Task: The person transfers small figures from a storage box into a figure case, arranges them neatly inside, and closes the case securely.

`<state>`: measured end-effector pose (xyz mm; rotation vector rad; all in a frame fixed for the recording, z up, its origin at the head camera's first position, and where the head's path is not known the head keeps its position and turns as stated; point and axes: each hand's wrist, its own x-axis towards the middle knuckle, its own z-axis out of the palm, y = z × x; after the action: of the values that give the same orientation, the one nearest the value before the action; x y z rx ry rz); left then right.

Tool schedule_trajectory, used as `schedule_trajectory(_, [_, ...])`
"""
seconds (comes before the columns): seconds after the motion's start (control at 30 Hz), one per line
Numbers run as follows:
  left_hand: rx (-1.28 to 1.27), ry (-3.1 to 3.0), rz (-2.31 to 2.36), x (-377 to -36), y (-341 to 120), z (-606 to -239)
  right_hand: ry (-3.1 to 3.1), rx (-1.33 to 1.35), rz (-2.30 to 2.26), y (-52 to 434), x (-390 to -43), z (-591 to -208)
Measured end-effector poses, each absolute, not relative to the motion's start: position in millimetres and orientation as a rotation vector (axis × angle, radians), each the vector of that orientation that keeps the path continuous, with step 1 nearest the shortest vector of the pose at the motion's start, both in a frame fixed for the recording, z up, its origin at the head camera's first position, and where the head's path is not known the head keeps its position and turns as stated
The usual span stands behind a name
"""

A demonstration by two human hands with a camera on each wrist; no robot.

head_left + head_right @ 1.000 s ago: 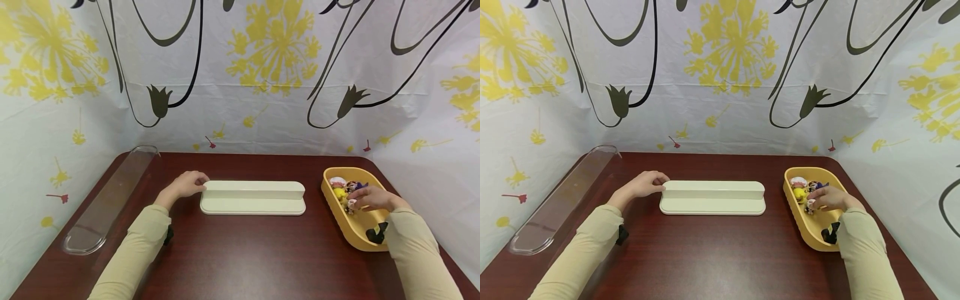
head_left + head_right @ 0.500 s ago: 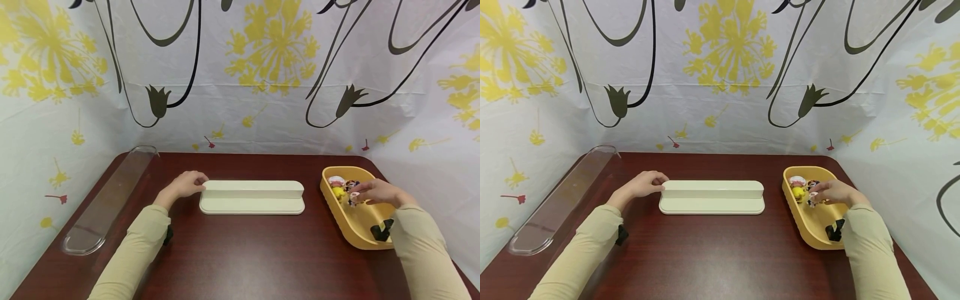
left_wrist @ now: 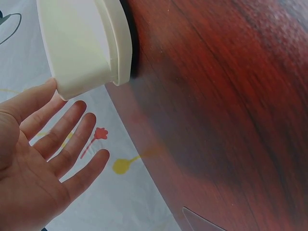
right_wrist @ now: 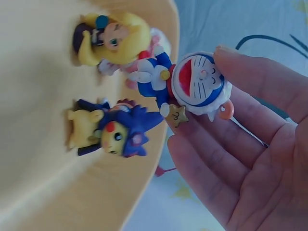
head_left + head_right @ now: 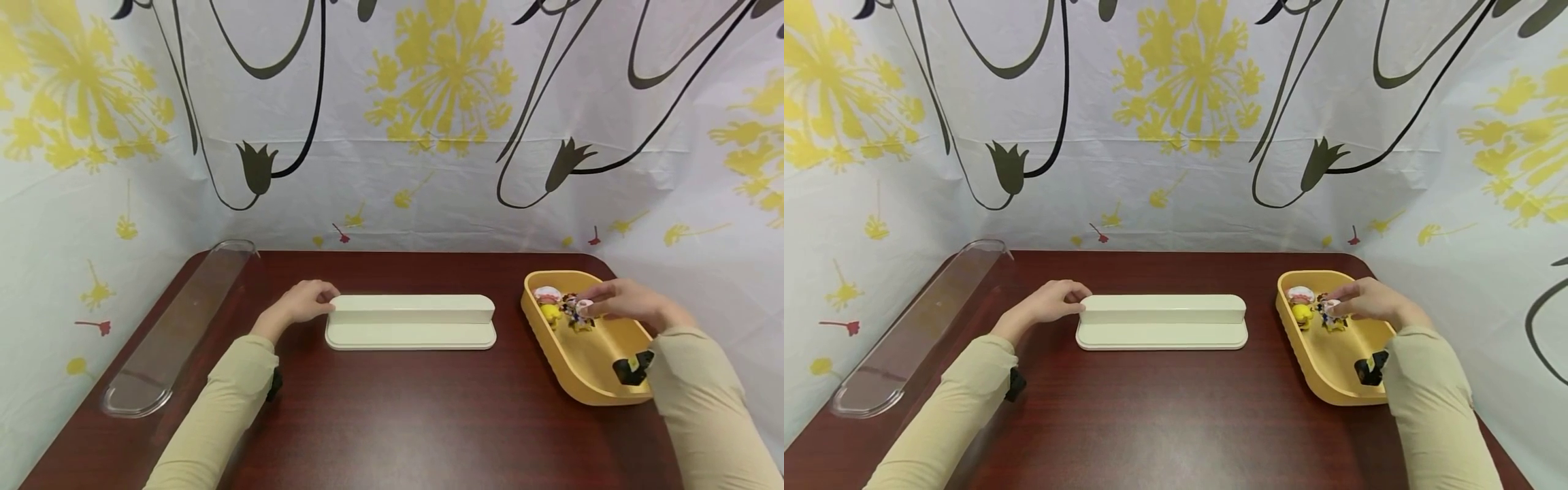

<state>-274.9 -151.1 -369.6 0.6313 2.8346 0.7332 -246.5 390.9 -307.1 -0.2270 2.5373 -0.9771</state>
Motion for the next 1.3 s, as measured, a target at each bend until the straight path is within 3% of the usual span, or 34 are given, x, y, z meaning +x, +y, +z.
schedule_trajectory(1.3, [0.625,2.831,0.756,-273.6,-151.1,-370.0,2.822,-0.628,-0.689,297.9,-245.4,-248.3])
